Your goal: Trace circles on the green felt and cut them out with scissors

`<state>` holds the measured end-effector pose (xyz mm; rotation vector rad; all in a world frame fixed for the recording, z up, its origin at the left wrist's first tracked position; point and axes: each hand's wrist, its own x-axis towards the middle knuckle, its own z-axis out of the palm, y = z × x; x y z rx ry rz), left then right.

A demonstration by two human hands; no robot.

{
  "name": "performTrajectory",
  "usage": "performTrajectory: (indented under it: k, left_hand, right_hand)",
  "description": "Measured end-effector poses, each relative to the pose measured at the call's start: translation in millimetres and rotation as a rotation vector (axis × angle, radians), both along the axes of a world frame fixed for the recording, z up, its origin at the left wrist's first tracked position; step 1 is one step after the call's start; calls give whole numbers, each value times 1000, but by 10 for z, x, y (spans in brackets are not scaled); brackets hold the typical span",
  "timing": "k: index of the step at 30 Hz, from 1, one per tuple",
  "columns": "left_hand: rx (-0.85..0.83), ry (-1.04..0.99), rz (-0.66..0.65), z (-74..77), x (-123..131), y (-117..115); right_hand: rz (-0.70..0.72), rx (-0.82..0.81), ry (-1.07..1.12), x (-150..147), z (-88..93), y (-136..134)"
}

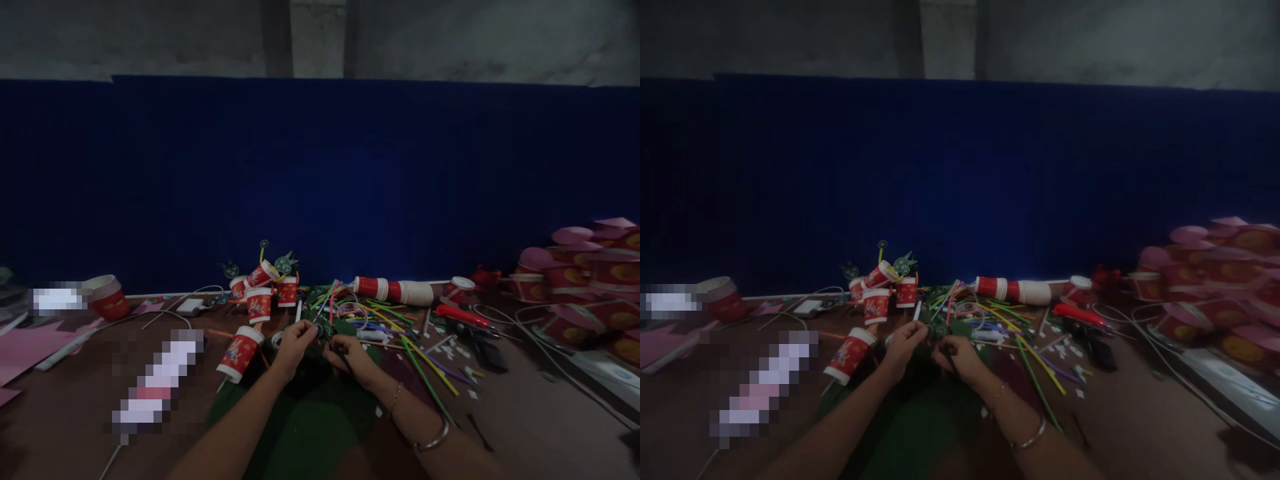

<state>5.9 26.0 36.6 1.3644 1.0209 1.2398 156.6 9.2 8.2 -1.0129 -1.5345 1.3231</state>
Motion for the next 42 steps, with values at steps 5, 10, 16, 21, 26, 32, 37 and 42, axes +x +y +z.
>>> performTrajectory:
  k: [5, 10, 16, 21, 26, 32, 37, 42]
  left_hand:
    - [1, -11, 24, -2, -8, 12]
    - [2, -18, 26, -1, -7, 17]
    - [-4, -5, 7, 19, -5, 7]
    - [-10, -8, 7, 33, -10, 6]
    - [-21, -19, 7, 36, -18, 16]
    - [-31, -29, 12, 28, -28, 28]
    - [-31, -28, 18, 8, -30, 36]
    - [-8, 4, 21, -6, -34, 51]
  right_hand:
    - [5, 1, -13, 7, 1, 8]
    - [10, -23, -7, 14, 2, 7]
    - [29, 18, -10, 8, -3, -2]
    - [35, 20, -8, 12, 2, 1]
    - [30, 8, -14, 14, -22, 25]
    - [27, -6, -21, 14, -72, 49]
    - [21, -26, -33, 18, -9, 23]
    - [-7, -66, -38, -4, 11, 15]
